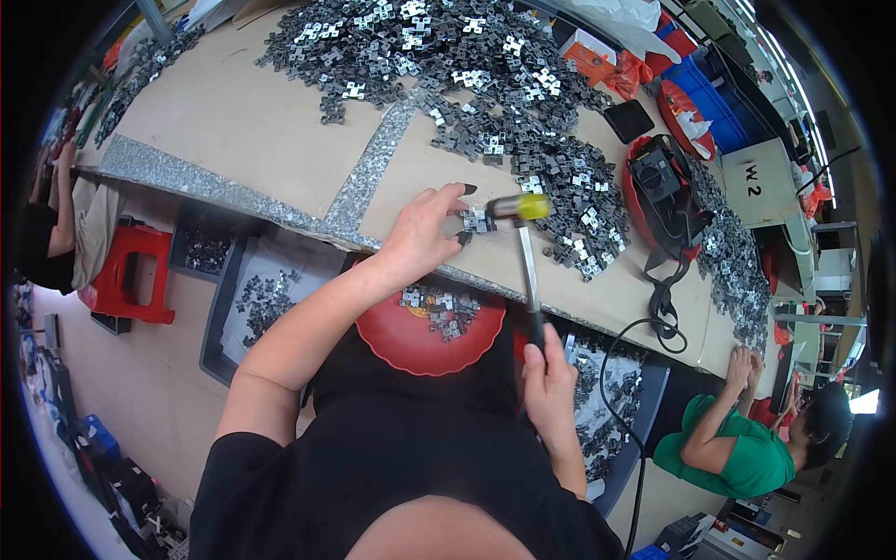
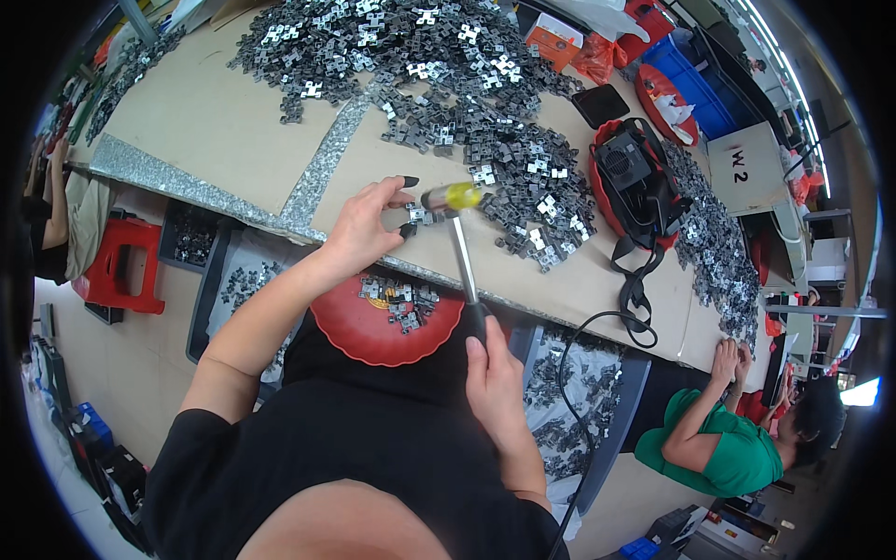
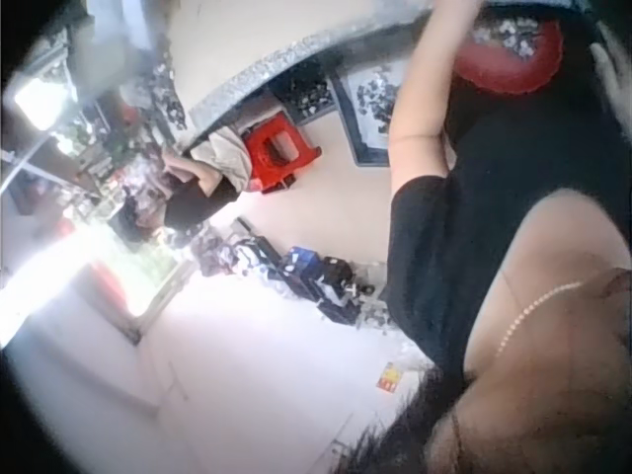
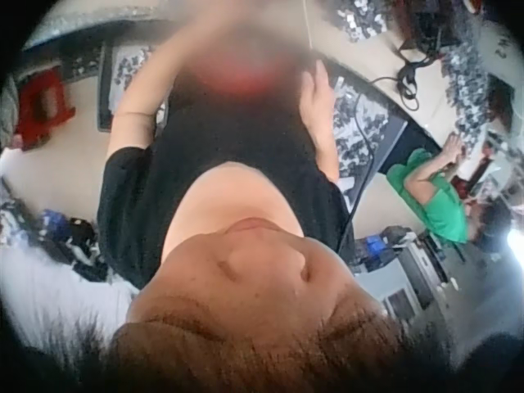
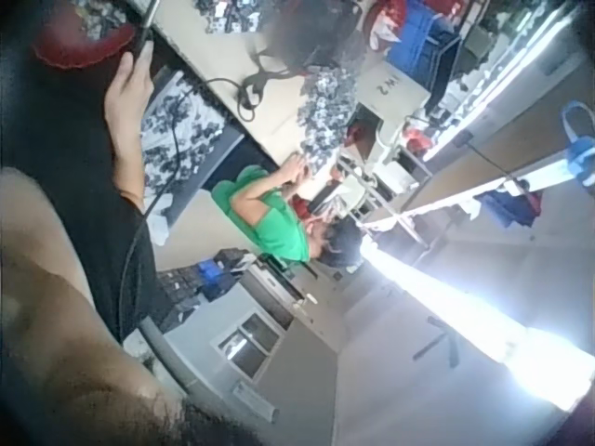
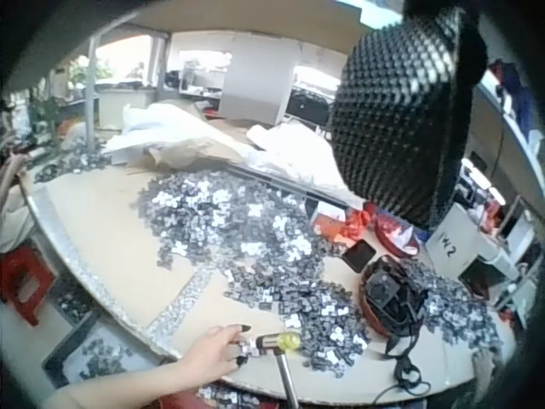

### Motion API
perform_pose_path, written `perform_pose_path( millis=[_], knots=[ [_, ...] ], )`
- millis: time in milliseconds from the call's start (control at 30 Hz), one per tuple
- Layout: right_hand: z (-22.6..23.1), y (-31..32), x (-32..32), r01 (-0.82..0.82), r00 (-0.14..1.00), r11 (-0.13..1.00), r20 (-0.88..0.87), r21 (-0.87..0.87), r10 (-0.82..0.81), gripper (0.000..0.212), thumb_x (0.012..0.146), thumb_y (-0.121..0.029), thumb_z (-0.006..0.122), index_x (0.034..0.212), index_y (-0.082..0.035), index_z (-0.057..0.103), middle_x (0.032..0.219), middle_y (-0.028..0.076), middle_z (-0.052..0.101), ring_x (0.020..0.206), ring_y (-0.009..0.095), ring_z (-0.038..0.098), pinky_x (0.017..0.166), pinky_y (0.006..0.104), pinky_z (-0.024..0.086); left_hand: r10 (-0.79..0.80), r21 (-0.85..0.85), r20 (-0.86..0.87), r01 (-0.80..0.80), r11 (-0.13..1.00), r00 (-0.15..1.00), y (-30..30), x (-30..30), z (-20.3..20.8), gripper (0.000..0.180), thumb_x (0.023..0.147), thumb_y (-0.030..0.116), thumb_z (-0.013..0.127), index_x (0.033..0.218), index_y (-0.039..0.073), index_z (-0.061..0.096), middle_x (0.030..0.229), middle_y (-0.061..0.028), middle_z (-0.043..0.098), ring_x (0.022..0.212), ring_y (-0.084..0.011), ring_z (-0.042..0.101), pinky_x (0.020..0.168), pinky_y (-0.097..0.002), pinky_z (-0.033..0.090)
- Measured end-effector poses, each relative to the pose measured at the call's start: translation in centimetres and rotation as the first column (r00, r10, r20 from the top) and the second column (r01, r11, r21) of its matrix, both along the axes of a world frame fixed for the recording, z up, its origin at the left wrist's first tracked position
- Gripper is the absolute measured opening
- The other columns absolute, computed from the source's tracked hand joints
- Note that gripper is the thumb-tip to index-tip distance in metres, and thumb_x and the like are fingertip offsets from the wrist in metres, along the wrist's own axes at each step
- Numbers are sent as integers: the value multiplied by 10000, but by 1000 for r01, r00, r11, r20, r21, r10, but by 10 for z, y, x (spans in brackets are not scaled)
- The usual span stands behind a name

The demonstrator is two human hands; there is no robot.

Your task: The person assembles small metal components by hand, securing them with a mallet.

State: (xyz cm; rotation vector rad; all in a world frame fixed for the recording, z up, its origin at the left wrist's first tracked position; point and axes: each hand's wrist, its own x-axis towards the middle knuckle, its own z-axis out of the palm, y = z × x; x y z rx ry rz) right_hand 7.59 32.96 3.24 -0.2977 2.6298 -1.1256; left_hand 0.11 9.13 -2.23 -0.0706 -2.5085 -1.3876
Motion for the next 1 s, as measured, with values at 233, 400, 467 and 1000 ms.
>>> perform_pose_path(
  millis=[233,400,467,1000],
  knots=[
    [-19,-8,-1,-18,999,983,-34,181,24,354,885,-194,469,1176,6,439,757,252,578,716,436,565,586,463,442,0,-24,-17,0,1000,1000,0,1,-3,584,575,-54,639,1117,4,430,961,-126,599,924,-274,560,804,-350,461],
    [-8,0,2,40,991,995,128,-90,-28,368,892,-155,467,1213,18,415,626,109,544,523,181,553,497,292,436,-27,-32,-46,26,999,999,-1,10,6,556,573,-31,645,1095,12,457,919,-121,588,896,-294,539,785,-375,442],
    [-10,5,3,76,995,978,75,-196,-62,374,903,-160,439,1237,6,403,598,40,494,484,102,471,450,228,376,-143,-115,-20,140,983,989,-3,29,11,506,574,-21,650,1053,10,488,907,-117,589,884,-290,538,777,-376,441],
    [-21,8,-6,161,984,943,122,-291,-130,384,910,-161,442,1262,-12,403,555,-28,445,437,21,384,393,167,317,87,-393,95,-43,918,992,-59,-68,16,396,644,38,609,1037,43,559,955,-154,549,981,-319,498,805,-403,437]
  ],
)
